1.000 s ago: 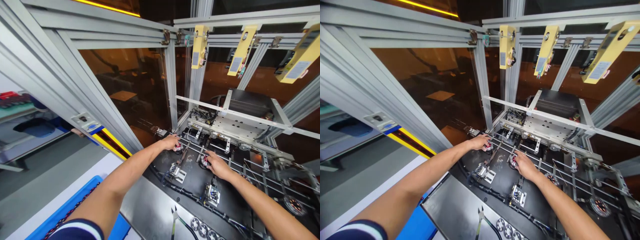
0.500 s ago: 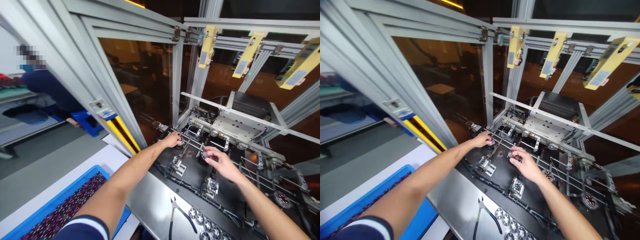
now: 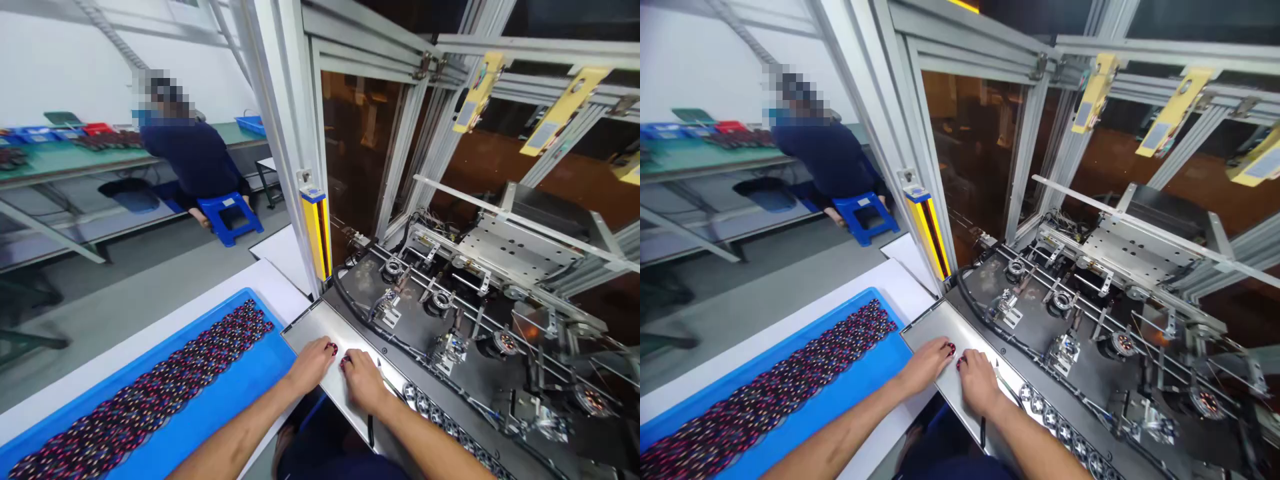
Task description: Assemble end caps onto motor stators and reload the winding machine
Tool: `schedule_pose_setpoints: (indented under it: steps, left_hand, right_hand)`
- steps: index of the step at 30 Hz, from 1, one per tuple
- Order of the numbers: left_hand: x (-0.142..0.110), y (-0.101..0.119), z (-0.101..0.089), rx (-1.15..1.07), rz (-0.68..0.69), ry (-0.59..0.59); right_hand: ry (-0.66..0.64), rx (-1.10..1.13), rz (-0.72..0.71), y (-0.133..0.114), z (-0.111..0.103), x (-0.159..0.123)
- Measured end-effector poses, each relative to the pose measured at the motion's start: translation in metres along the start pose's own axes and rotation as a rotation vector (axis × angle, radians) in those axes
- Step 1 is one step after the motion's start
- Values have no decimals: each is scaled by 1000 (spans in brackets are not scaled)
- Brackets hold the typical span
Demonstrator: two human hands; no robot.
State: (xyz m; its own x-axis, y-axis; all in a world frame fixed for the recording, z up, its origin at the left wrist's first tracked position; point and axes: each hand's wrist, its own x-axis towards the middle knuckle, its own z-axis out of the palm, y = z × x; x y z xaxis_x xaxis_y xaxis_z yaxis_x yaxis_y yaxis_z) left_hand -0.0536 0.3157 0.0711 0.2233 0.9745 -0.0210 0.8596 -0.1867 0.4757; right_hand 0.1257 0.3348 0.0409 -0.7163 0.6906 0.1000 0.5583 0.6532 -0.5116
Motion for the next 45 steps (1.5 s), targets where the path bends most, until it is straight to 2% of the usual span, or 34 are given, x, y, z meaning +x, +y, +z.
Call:
schedule_pose_setpoints:
  steps: [2, 4, 6, 9, 11, 13, 14, 15, 17, 19, 21, 24, 26, 28, 32, 45]
  left_hand:
    - [0, -3, 18, 63, -32, 34]
    - [-2, -3, 25, 101, -18, 65]
    - [-2, -5, 21, 124, 24, 90]
    - [18, 8, -5, 141, 171, 159]
    - [50, 45, -34, 110, 350, 219]
    - [94, 108, -59, 65, 505, 178]
    - [119, 144, -67, 66, 574, 120]
    - [144, 180, -68, 88, 646, 22]
    - [195, 242, -54, 120, 750, -89]
    - [237, 285, -21, 164, 819, -192]
    - [263, 308, 19, 208, 853, -270]
    - [277, 318, 68, 258, 875, -333]
    - [280, 317, 85, 276, 888, -348]
    - [282, 315, 92, 285, 902, -354]
    - [287, 313, 93, 302, 915, -368]
    - [288, 315, 104, 365, 843, -482]
  right_hand:
    - [22, -59, -14, -7, -2, 8]
    - [58, -123, -19, -10, -21, -5]
    - [103, -184, -13, -4, -59, -37]
    - [201, -271, 82, 27, -142, -114]
    - [269, -332, 224, 61, -204, -175]
    - [302, -382, 390, 101, -257, -233]
    - [299, -401, 466, 123, -278, -256]
    - [289, -416, 536, 143, -294, -276]
    - [250, -433, 651, 179, -313, -302]
    - [204, -438, 738, 203, -318, -315]
    - [169, -434, 805, 219, -315, -321]
    - [142, -411, 867, 234, -306, -325]
    - [131, -387, 886, 242, -303, -327]
    - [123, -363, 895, 249, -301, -328]
    - [107, -324, 886, 254, -301, -327]
    - [70, -318, 881, 262, -294, -327]
